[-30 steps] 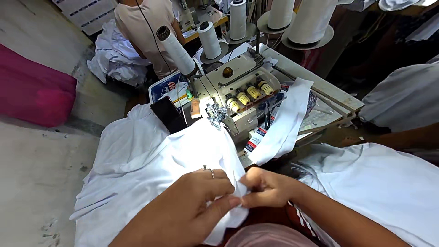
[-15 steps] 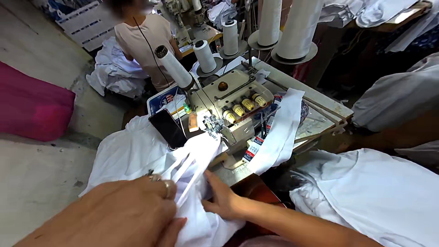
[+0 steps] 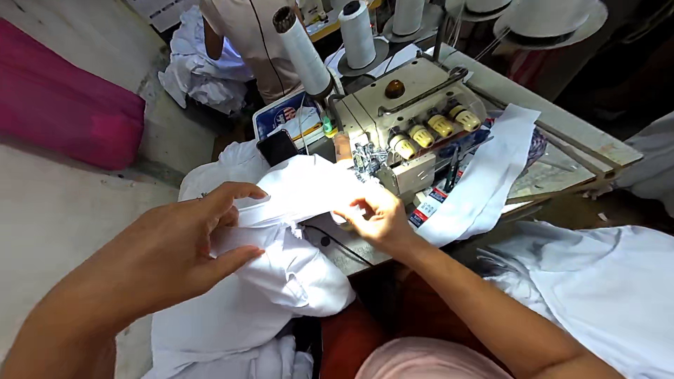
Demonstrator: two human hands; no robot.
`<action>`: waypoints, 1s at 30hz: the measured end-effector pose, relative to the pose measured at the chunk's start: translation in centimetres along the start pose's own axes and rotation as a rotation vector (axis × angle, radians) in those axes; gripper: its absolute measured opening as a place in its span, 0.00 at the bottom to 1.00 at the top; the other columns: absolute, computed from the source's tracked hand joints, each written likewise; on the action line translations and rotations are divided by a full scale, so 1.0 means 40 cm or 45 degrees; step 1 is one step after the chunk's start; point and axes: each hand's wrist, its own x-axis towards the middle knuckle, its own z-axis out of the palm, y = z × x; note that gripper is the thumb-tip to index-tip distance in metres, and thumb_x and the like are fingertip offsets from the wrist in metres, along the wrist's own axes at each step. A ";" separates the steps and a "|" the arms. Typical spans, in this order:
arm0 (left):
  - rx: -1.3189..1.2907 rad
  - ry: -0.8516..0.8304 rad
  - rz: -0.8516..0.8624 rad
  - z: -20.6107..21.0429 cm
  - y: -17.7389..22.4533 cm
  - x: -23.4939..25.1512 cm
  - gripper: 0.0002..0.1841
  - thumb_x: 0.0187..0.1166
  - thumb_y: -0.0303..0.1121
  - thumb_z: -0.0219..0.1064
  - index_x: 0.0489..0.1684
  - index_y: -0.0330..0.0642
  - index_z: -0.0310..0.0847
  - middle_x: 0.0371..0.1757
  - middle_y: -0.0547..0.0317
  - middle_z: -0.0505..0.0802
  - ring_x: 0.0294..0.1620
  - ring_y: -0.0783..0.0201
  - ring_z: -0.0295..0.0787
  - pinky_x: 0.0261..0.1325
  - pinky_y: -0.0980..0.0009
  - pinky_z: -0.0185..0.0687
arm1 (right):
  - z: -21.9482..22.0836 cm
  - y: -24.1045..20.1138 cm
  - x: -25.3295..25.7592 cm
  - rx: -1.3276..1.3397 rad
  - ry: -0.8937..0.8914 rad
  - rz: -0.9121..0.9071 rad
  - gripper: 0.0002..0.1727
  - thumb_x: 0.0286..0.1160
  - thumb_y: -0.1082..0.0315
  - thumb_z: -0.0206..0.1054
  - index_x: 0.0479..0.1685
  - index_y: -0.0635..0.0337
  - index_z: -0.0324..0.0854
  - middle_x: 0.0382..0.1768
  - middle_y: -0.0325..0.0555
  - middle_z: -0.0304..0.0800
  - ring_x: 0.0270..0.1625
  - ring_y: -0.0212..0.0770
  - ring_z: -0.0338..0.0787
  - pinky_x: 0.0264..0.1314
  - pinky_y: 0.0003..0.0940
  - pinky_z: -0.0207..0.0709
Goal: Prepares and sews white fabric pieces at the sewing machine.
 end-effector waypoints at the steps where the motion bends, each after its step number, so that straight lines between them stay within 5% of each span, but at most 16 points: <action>1: -0.048 0.018 0.037 0.007 0.004 -0.001 0.28 0.73 0.60 0.67 0.69 0.59 0.78 0.23 0.81 0.83 0.22 0.86 0.77 0.27 0.83 0.75 | -0.002 -0.005 0.010 -0.041 -0.014 -0.011 0.15 0.65 0.59 0.77 0.30 0.64 0.88 0.31 0.48 0.87 0.34 0.39 0.86 0.36 0.33 0.79; 3: -0.059 0.023 0.106 0.008 0.024 0.003 0.22 0.76 0.55 0.66 0.65 0.58 0.79 0.24 0.80 0.83 0.24 0.87 0.78 0.30 0.85 0.76 | 0.018 -0.035 0.032 -0.026 -0.078 -0.122 0.17 0.64 0.56 0.78 0.33 0.63 0.91 0.28 0.49 0.91 0.31 0.42 0.89 0.32 0.41 0.81; 5: 0.114 0.022 0.162 0.006 0.048 0.005 0.18 0.79 0.52 0.62 0.54 0.52 0.84 0.21 0.74 0.82 0.21 0.77 0.78 0.26 0.75 0.75 | 0.043 -0.086 0.057 0.200 -0.218 -0.281 0.11 0.71 0.62 0.74 0.34 0.63 0.91 0.27 0.45 0.90 0.29 0.36 0.88 0.28 0.35 0.79; 7: 0.300 0.012 0.186 0.010 0.057 0.002 0.18 0.81 0.52 0.57 0.39 0.50 0.87 0.18 0.66 0.83 0.18 0.65 0.82 0.22 0.62 0.74 | 0.048 -0.134 0.078 0.406 -0.369 -0.371 0.07 0.75 0.71 0.69 0.35 0.65 0.90 0.33 0.47 0.92 0.35 0.33 0.91 0.35 0.29 0.83; 10: 0.423 -0.004 0.177 0.017 0.053 -0.009 0.22 0.84 0.52 0.52 0.30 0.50 0.87 0.19 0.64 0.86 0.21 0.61 0.84 0.25 0.60 0.72 | 0.038 -0.111 0.072 0.274 -0.396 -0.409 0.09 0.76 0.66 0.68 0.38 0.62 0.90 0.33 0.44 0.90 0.34 0.35 0.89 0.31 0.31 0.80; 16: 0.421 0.030 0.210 0.037 0.067 -0.015 0.22 0.87 0.48 0.52 0.25 0.47 0.84 0.17 0.61 0.83 0.22 0.59 0.82 0.38 0.54 0.70 | -0.018 0.017 0.018 0.001 -0.258 -0.314 0.10 0.73 0.67 0.69 0.30 0.62 0.93 0.25 0.45 0.91 0.28 0.36 0.87 0.30 0.32 0.77; 23: 0.371 -0.032 0.145 0.023 0.096 -0.014 0.23 0.89 0.44 0.53 0.26 0.41 0.86 0.18 0.55 0.85 0.23 0.53 0.84 0.54 0.38 0.69 | -0.008 0.013 0.038 0.087 -0.258 -0.203 0.10 0.72 0.68 0.71 0.41 0.66 0.91 0.26 0.42 0.89 0.28 0.29 0.84 0.35 0.22 0.77; 27: 0.378 0.061 0.132 0.034 0.084 -0.029 0.22 0.88 0.44 0.53 0.27 0.44 0.88 0.22 0.58 0.87 0.37 0.49 0.90 0.66 0.25 0.61 | 0.001 0.017 0.037 0.104 -0.203 -0.237 0.07 0.72 0.69 0.71 0.33 0.64 0.92 0.27 0.44 0.90 0.31 0.28 0.85 0.38 0.20 0.77; 30: 0.384 0.089 0.106 0.015 0.091 -0.026 0.21 0.86 0.43 0.57 0.28 0.41 0.91 0.24 0.53 0.91 0.47 0.42 0.92 0.71 0.20 0.54 | -0.011 0.013 0.050 0.150 -0.166 -0.202 0.07 0.72 0.69 0.71 0.33 0.63 0.91 0.38 0.46 0.86 0.45 0.30 0.83 0.49 0.18 0.76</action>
